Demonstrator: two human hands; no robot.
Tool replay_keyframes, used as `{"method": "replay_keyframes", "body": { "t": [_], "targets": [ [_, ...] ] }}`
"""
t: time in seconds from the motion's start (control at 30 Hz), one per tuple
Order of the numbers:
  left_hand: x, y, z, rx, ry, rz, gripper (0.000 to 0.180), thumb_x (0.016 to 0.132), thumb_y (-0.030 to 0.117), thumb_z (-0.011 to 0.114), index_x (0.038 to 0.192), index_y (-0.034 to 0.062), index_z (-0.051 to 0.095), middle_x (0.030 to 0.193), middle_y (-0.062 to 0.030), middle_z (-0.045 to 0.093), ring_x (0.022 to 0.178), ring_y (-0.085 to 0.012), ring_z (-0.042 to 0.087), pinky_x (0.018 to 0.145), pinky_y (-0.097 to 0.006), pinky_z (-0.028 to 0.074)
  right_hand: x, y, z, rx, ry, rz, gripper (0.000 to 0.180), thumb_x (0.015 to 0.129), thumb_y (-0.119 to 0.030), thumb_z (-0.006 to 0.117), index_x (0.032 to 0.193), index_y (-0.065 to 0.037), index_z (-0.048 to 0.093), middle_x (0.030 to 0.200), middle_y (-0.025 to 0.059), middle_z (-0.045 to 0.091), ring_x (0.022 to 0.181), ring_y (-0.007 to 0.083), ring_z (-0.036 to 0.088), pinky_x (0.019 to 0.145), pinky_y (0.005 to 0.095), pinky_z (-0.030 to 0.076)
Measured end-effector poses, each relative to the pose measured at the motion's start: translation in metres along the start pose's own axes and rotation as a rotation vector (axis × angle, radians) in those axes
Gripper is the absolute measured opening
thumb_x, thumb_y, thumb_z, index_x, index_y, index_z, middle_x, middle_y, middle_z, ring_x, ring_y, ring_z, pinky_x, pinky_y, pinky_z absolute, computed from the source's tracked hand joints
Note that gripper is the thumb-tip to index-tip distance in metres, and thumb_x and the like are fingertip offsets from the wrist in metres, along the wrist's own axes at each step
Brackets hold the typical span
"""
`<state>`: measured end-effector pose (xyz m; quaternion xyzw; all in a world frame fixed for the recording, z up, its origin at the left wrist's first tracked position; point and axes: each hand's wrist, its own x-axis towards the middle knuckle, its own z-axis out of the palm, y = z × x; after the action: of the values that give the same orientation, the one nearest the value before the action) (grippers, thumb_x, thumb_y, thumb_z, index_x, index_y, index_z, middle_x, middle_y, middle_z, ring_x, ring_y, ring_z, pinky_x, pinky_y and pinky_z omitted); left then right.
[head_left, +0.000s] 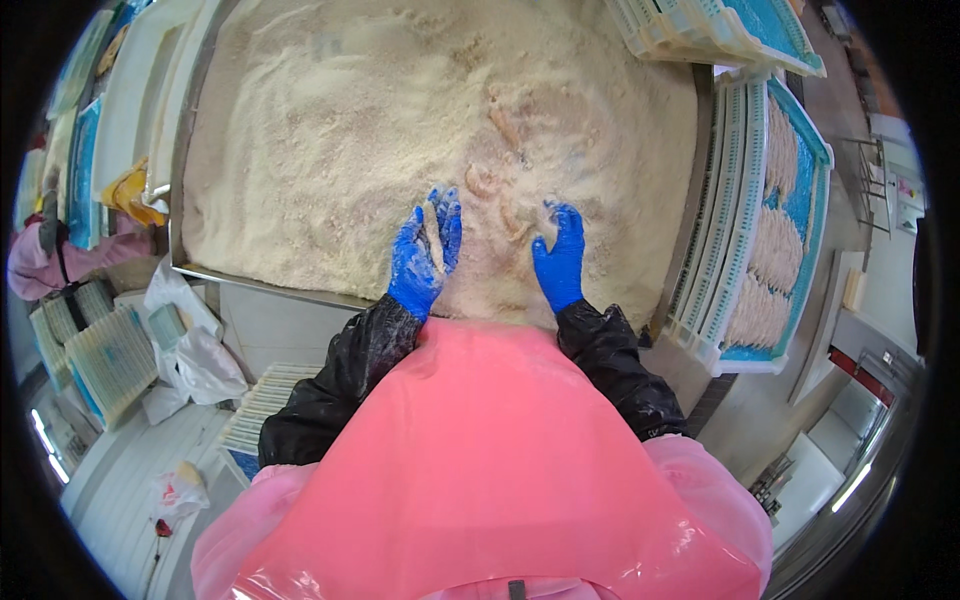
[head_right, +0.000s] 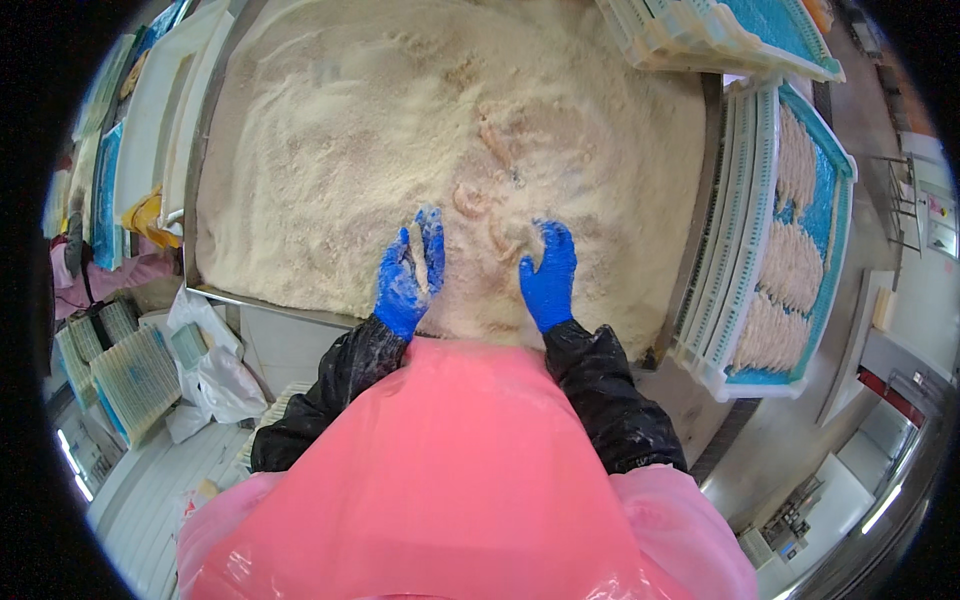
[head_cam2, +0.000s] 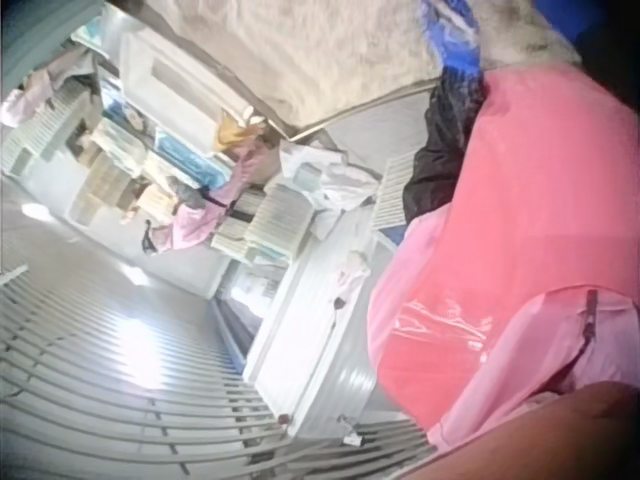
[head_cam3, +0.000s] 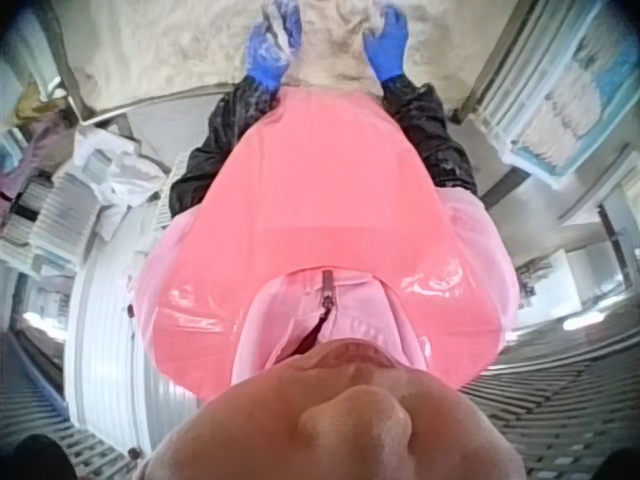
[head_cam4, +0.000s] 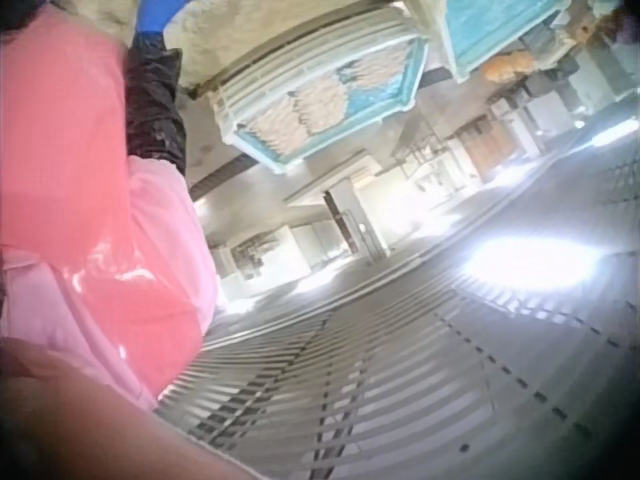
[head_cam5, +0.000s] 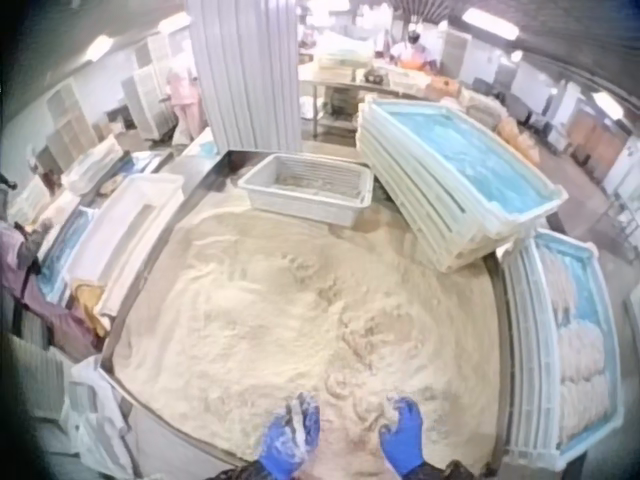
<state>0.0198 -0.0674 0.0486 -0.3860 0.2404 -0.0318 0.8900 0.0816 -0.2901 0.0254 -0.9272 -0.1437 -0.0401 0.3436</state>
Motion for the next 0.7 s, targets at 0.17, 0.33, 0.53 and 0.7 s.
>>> {"method": "replay_keyframes", "body": {
  "t": [0.17, 0.33, 0.53, 0.7],
  "targets": [
    [-0.003, -0.005, -0.002, -0.121, -0.03, -0.091, 0.043, 0.093, 0.004, 0.055, 0.135, 0.0021, 0.048, 0.136, -0.013, 0.049, 0.12, -0.0187, 0.051, 0.1, -0.026, 0.046, -0.012, -0.003, 0.006, 0.181, -0.194, 0.283, 0.033, 0.081, -0.007, 0.066, 0.114, -0.003, 0.059, 0.103, 0.012, 0.064, 0.091, 0.0224, 0.061, 0.081, 0.0344, 0.049],
    [0.003, -0.002, -0.011, 0.319, 0.021, 0.172, 0.041, 0.096, 0.01, 0.051, 0.135, 0.0026, 0.046, 0.137, -0.0107, 0.049, 0.126, -0.0208, 0.046, 0.104, -0.032, 0.042, -0.019, 0.013, -0.006, 0.927, -0.145, 0.658, 0.022, 0.085, -0.001, 0.06, 0.107, -0.001, 0.063, 0.107, 0.0054, 0.066, 0.094, 0.0141, 0.062, 0.08, 0.0292, 0.05],
    [0.008, -0.013, -0.017, 0.526, -0.053, 0.165, 0.044, 0.102, 0.027, 0.037, 0.139, 0.0045, 0.041, 0.143, -0.0096, 0.044, 0.131, -0.0226, 0.041, 0.113, -0.039, 0.031, 0.007, -0.039, -0.05, 0.966, -0.255, 0.745, 0.024, 0.087, -0.005, 0.062, 0.111, -0.002, 0.064, 0.106, 0.0062, 0.067, 0.092, 0.012, 0.062, 0.08, 0.0259, 0.048],
    [0.014, -0.039, -0.004, 0.454, -0.166, 0.083, 0.043, 0.103, 0.025, 0.031, 0.143, 0.0082, 0.035, 0.148, -0.0099, 0.037, 0.135, -0.0231, 0.037, 0.112, -0.038, 0.03, 0.016, -0.104, -0.045, 0.857, -0.316, 0.565, 0.027, 0.085, -0.002, 0.067, 0.111, 0.0, 0.062, 0.103, 0.0053, 0.066, 0.088, 0.01, 0.061, 0.079, 0.0252, 0.049]
  ]
}}
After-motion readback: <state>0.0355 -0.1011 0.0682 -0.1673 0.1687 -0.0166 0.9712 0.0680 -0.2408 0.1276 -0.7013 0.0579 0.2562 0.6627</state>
